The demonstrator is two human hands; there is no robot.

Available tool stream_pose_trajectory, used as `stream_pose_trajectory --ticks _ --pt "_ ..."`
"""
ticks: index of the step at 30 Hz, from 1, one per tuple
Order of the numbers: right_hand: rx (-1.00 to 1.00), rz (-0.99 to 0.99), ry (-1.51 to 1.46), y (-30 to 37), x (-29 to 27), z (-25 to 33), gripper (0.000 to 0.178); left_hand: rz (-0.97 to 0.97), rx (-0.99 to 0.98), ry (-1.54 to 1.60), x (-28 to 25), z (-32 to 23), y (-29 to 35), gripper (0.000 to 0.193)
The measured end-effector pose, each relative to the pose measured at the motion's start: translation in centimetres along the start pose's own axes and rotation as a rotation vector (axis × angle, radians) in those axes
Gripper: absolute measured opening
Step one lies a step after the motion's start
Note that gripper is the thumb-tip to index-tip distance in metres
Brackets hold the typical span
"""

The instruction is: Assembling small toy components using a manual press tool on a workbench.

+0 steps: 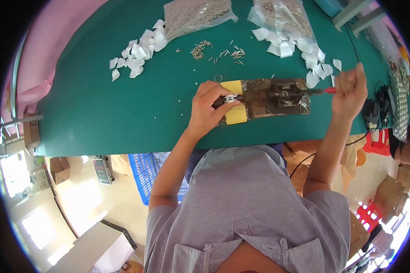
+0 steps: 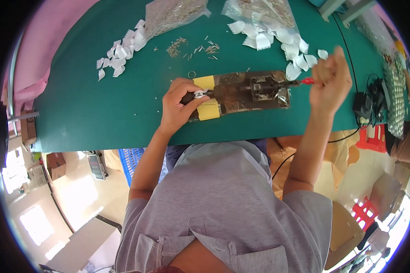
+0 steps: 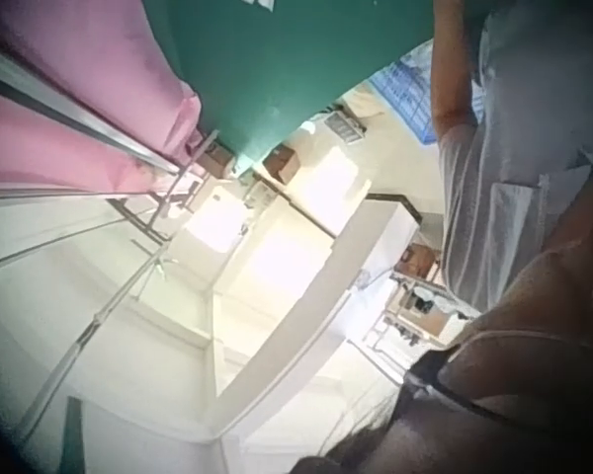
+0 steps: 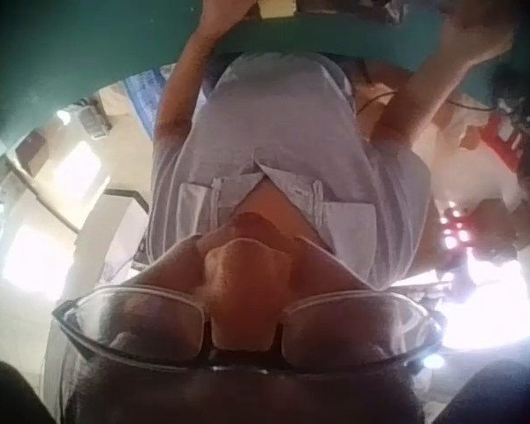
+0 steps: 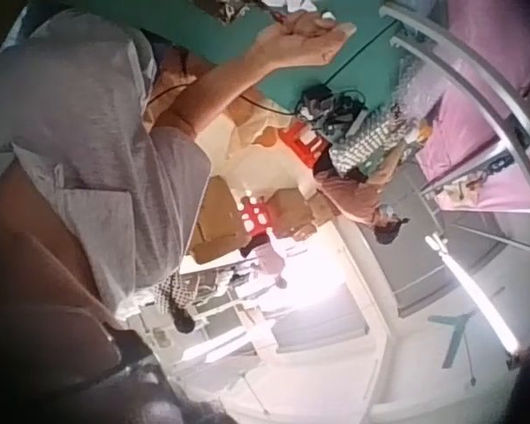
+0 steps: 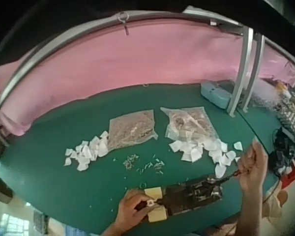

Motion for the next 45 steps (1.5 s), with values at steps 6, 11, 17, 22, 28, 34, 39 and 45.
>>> stream_pose_trajectory --ticks 6,11,17,22,28,34,39,45 --pt "0.261 -0.173 -0.093 1.0 -8.3 -4.1 0.029 -0.420 -0.012 0.615 -6.8 -1.0 3.8 0.017" --pt "0.283 -0.355 0.039 2.3 -8.9 -6.0 0.025 0.244 -0.523 0.460 -15.7 2.1 13.9 0.023" --pt "0.261 -0.325 0.091 2.8 -9.9 -6.5 0.023 -0.199 -0.377 -0.171 -17.6 6.9 4.1 0.024" --pt "0.231 -0.299 0.120 2.6 -9.5 -7.1 0.021 -0.139 -0.285 -0.143 -13.0 4.6 -0.8 0.022" --pt "0.205 -0.330 0.193 1.9 -8.2 -6.8 0.022 -0.471 -0.183 -0.073 -12.7 4.0 2.4 0.017" --pt "0.209 -0.236 0.129 1.5 -13.3 -7.3 0.018 -0.758 -0.331 -0.093 -15.1 3.5 12.2 0.018" --pt "0.281 -0.012 0.058 0.1 -18.6 -6.1 0.026 -0.985 -0.397 -0.048 -17.4 2.5 20.7 0.019" --pt "-0.732 0.060 1.238 5.0 -5.0 -1.3 0.024 -1.245 -0.557 -0.186 -18.0 1.5 31.8 0.021"
Point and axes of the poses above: each hand's wrist, its own y-axis away from the middle knuckle, its own x-axis out of the palm, z = x × y, the point moved 4 cm from there along -y, towards the middle knuckle, and after that the axes turned 11 degrees about z, right-handed, at the moved point
